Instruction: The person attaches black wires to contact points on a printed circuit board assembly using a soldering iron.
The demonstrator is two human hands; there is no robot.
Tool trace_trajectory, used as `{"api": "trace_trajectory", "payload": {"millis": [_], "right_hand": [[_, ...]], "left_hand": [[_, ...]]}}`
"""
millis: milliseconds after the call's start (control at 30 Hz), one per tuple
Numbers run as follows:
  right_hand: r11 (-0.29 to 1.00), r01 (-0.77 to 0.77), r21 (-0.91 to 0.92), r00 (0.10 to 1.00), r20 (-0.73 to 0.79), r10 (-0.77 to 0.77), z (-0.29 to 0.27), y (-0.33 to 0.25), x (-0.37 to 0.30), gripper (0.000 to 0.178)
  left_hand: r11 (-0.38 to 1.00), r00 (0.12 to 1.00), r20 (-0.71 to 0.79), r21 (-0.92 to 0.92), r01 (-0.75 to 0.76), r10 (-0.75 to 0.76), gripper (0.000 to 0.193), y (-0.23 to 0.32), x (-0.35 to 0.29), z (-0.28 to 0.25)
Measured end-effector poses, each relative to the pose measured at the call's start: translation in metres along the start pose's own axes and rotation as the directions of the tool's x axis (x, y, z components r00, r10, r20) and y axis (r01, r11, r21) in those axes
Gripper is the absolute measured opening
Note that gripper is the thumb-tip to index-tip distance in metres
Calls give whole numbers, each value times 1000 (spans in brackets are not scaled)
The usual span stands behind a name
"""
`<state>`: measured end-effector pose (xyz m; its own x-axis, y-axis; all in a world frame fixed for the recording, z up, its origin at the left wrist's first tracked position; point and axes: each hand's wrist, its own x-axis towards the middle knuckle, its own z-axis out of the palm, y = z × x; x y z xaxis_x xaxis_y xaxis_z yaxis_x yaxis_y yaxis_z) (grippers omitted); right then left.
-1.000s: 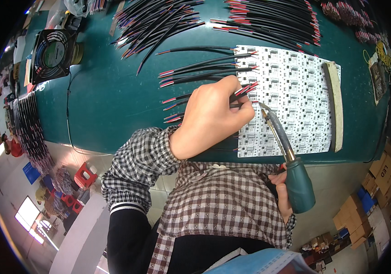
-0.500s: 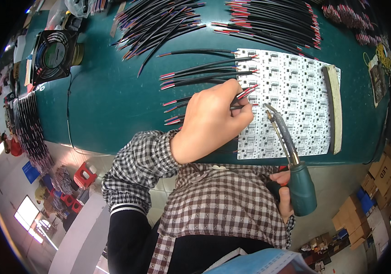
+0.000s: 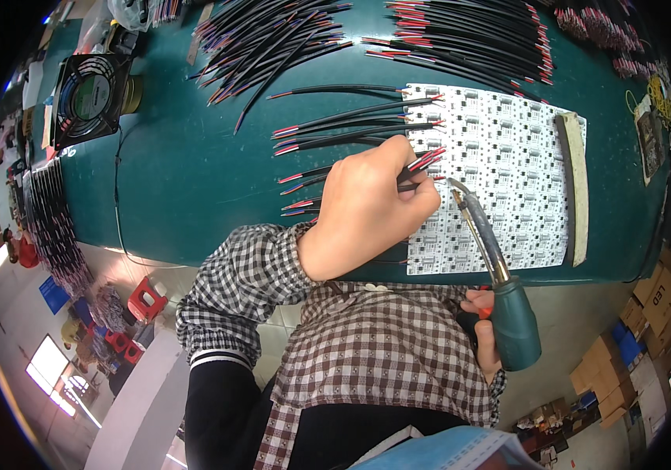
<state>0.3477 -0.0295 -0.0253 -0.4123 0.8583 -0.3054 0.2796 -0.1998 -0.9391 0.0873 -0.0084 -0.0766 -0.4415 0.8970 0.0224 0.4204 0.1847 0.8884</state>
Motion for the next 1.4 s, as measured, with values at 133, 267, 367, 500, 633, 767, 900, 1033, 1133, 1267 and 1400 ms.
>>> {"api": "trace_trajectory", "payload": {"millis": [133,267,367,500,633,767,900,1033,1133,1267,1400], "right_hand": [[1000,-14,6,1000,-4,14,1,-1,1,47],[1000,14,-14,1000,14,-14,1,-1,3,47],[1000,9,0,1000,0,-9,3,-1,2,46],[999,20,-33,1000,-10,-20,2,4,1,45],[933,154,-325,981,162,-105,-13,10,-1,43],[991,84,-104,996,51,-79,-3,10,-1,41],[996,84,-12,994,-69,-84,9,-4,4,43],[999,45,19,994,-101,-43,7,-5,4,44],[985,117,-128,993,44,-112,-8,10,0,46],[994,109,1,994,-13,-109,2,0,5,49],[1000,9,20,999,-40,-8,5,-5,5,52]], "left_hand": [[1000,1000,4,13,3,-3,17,0,1,0],[1000,1000,-7,17,-5,5,17,1,1,0],[1000,1000,-18,23,-10,10,17,2,0,0],[1000,1000,-19,16,-7,7,17,1,0,1],[1000,1000,-20,22,-17,18,17,1,0,2],[1000,999,-30,20,-15,16,17,0,-1,1],[1000,1000,-16,20,-2,2,17,1,-1,0],[1000,1000,-2,17,3,-3,16,0,-2,-1],[999,997,71,-23,41,-39,17,7,-1,-6],[995,992,94,46,-84,79,17,2,-1,-2],[1000,1000,7,-4,-21,21,18,2,-7,5]]}}
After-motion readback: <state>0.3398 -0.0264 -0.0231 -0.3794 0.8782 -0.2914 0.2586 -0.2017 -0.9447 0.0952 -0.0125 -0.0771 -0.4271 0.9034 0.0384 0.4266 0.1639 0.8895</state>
